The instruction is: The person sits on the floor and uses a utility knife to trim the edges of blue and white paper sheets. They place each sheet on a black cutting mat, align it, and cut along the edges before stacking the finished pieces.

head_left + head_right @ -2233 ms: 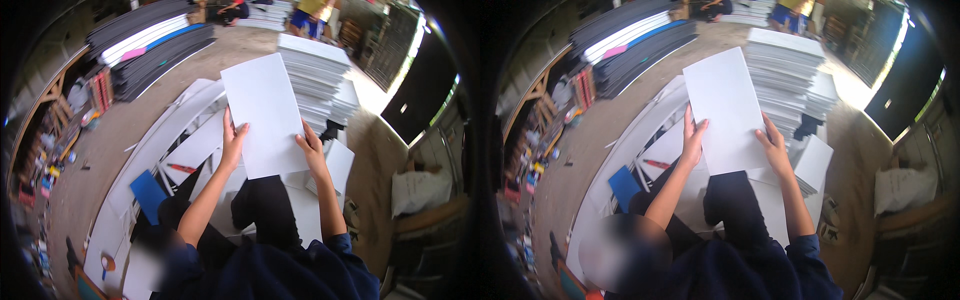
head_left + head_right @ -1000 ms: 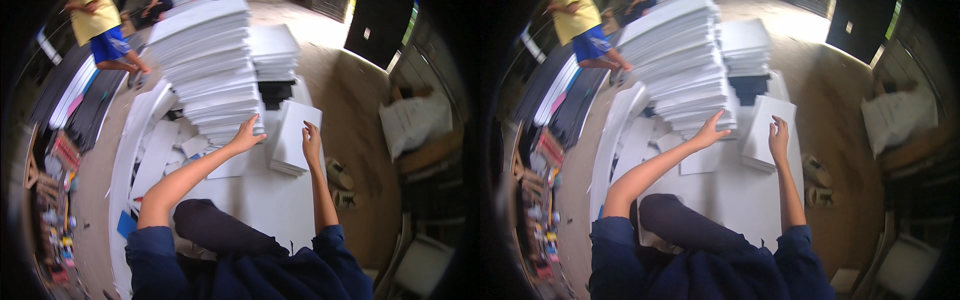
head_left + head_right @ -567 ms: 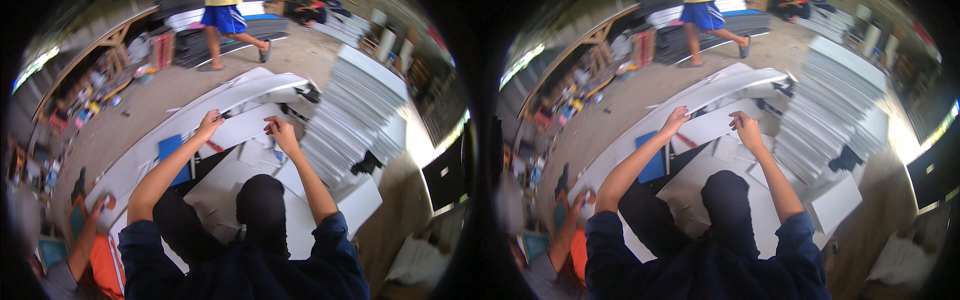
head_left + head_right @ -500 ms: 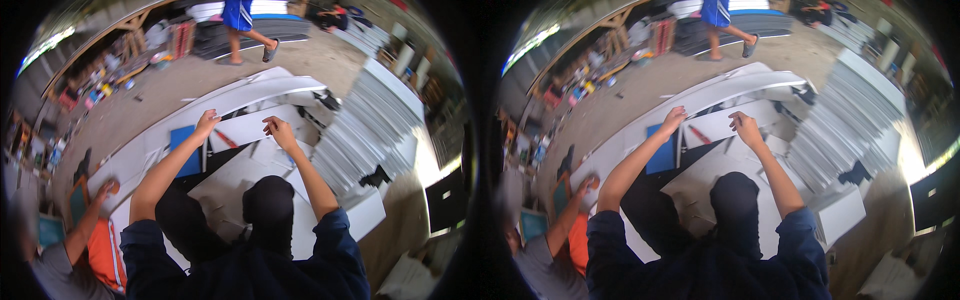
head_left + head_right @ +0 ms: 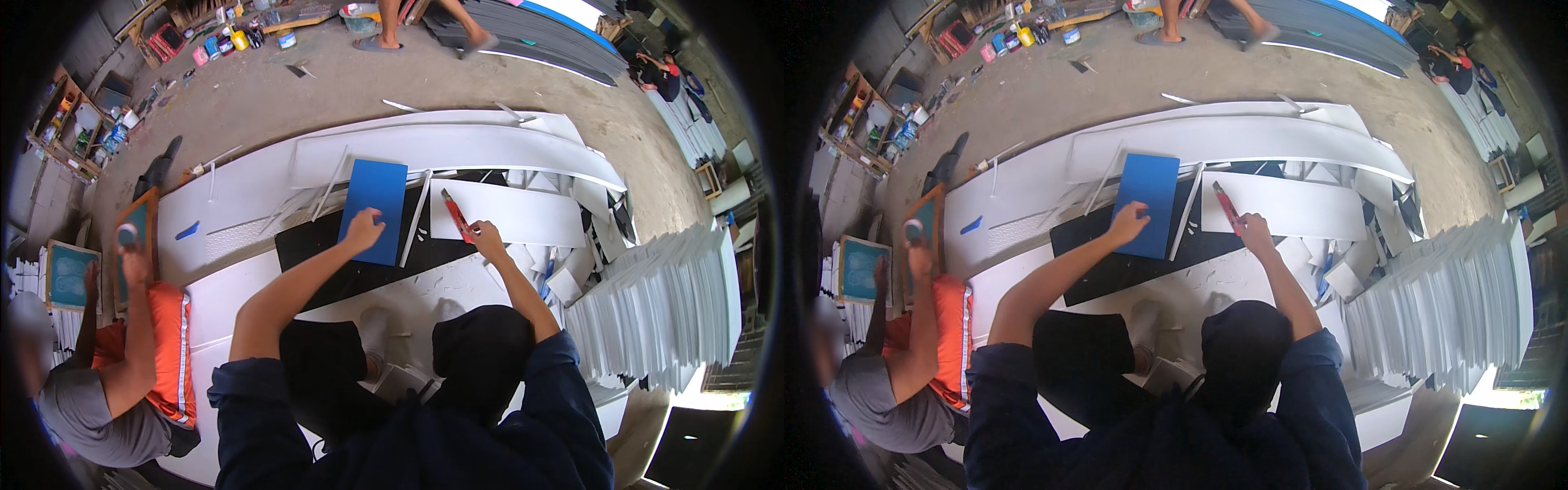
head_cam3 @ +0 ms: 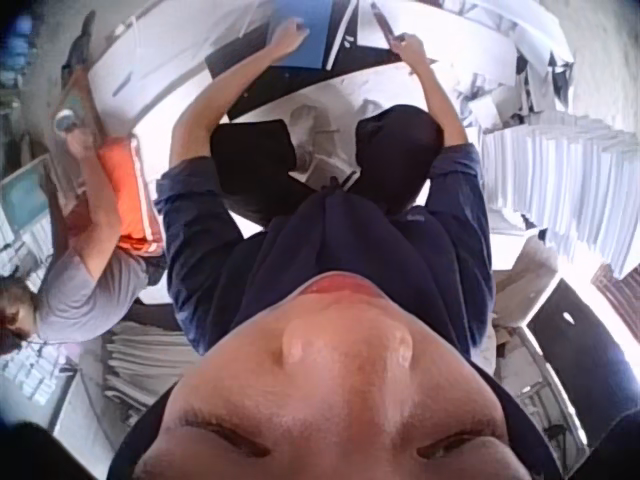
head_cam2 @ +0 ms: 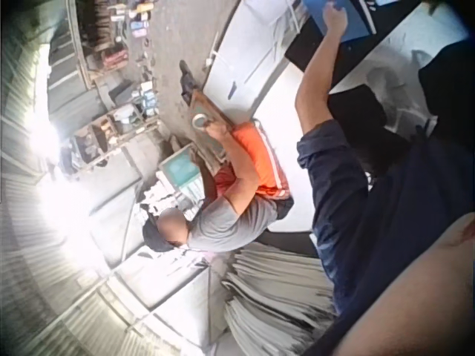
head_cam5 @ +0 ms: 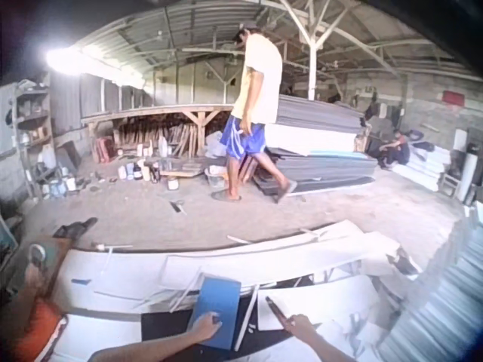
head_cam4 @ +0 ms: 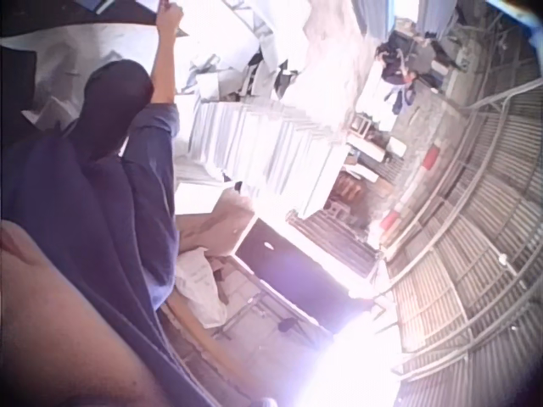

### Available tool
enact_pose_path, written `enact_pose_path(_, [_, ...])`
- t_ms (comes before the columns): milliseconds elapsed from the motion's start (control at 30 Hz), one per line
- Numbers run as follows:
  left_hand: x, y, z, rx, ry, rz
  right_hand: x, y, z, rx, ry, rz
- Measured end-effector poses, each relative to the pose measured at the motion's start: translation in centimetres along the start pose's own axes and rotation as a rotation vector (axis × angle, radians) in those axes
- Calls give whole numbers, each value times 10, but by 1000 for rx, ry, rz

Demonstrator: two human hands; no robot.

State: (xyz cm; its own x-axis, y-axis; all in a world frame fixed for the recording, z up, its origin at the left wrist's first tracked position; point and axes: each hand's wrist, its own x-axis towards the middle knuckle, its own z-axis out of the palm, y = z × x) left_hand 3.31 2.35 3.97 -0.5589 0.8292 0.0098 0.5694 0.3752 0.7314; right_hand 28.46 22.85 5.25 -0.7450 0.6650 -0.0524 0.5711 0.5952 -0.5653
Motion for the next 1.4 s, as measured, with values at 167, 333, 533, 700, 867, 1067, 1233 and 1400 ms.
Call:
enact_pose_path(167, [25, 27, 89, -267, -68, -73, 16, 18, 22, -68, 104, -14])
enact_pose_path(333, [34, 55, 148, -214, 66, -290, 26, 5, 38, -132, 12, 52])
enact_pose_path(533, [61, 88, 163, -220, 18, -728, 31, 27, 41, -59, 1, 27])
enact_pose_path(700, [69, 97, 156, -368, 8, -923, 24, 29, 29, 9, 31, 56])
enact_pose_path(867, [58, 116, 144, -625, 258, -651, 24, 19, 4, 39, 187, -7])
enact_pose_path(1067, [37, 129, 49, -428, 503, -465, 35, -29, -33, 261, 246, -85])
enact_pose_path(1233, [-11, 93, -57, -265, 522, -390, 44, -76, -27, 285, 128, -33])
enact_pose_path(1400, [-69, 1, -106, -500, 372, -557, 47, -125, 29, 256, 7, -111])
